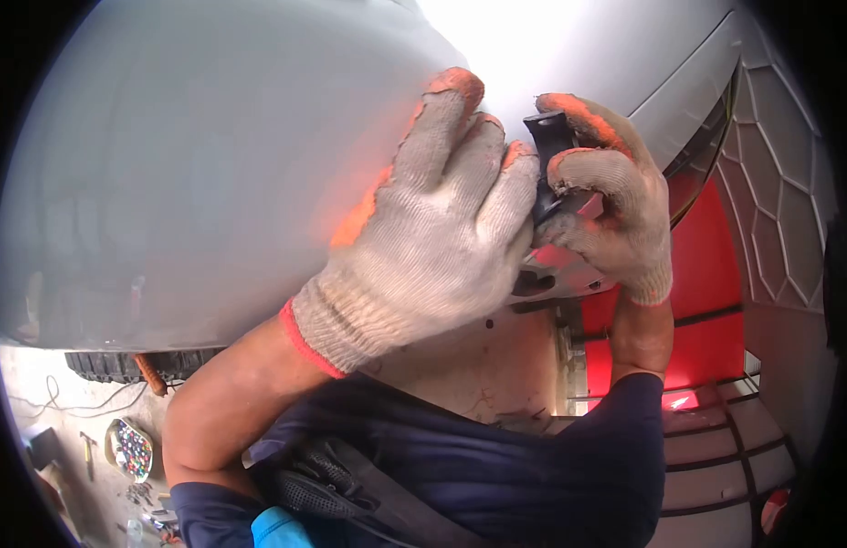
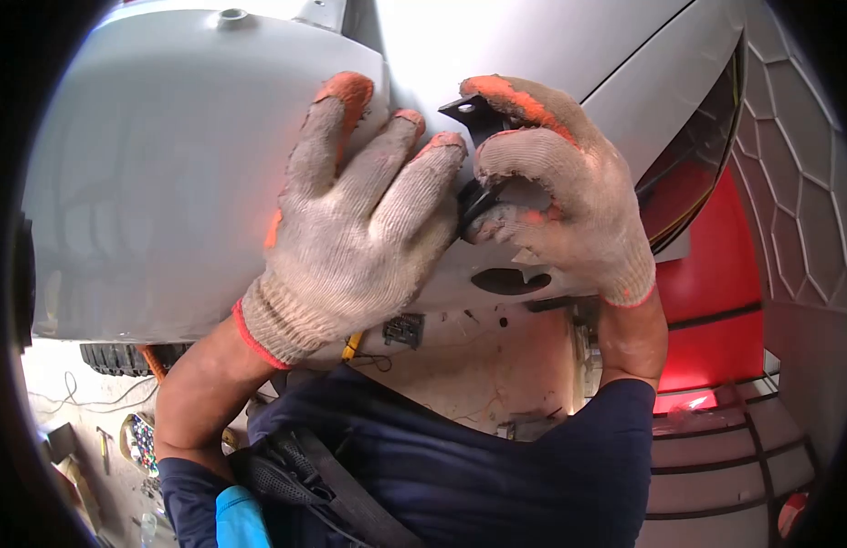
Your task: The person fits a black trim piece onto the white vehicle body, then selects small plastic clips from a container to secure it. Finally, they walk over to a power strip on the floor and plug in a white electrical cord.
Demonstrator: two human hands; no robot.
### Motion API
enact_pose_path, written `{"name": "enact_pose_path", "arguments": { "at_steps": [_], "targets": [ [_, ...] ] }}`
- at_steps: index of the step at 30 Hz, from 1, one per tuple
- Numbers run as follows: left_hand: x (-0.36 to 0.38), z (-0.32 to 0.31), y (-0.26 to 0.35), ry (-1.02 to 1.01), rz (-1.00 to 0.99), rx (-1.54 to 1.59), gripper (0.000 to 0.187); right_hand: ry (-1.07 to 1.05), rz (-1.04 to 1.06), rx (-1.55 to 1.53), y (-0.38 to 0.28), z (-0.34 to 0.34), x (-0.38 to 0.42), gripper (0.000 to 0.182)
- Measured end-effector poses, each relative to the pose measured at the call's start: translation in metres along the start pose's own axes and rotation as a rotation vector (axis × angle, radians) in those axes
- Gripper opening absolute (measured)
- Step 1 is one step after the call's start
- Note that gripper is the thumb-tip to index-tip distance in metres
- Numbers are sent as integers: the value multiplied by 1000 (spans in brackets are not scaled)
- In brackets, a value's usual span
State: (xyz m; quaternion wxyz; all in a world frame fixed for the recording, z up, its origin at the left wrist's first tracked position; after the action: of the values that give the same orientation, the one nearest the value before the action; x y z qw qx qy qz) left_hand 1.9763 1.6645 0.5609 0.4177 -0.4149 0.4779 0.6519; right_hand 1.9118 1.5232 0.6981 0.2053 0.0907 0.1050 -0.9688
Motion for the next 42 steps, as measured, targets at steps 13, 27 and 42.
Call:
{"name": "enact_pose_path", "arguments": {
  "at_steps": [13, 27, 42],
  "targets": [
    [-5, 10, -14, 3, -182, -110, 23, 2, 80, -47, 6, -4, -6, 53],
    [19, -9, 4, -48, -89, -158, 26, 54, 97, 62, -4, -4, -8, 48],
    [30, 8, 2, 51, -78, -136, 20, 195, -107, -317, -8, -21, 18, 62]
  ]
}}
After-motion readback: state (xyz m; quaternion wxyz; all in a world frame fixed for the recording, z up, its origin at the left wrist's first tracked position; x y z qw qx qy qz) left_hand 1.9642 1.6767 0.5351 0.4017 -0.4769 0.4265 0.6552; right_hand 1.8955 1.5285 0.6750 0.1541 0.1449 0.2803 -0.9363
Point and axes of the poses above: each hand's wrist, its own x-axis away from the middle knuckle, its own z-axis out of the back of the hand, y = z × x, the point moved 2 cm from there along -x, towards the middle knuckle, and after that the axes turned 7 degrees about -x, right-handed, at the moved point
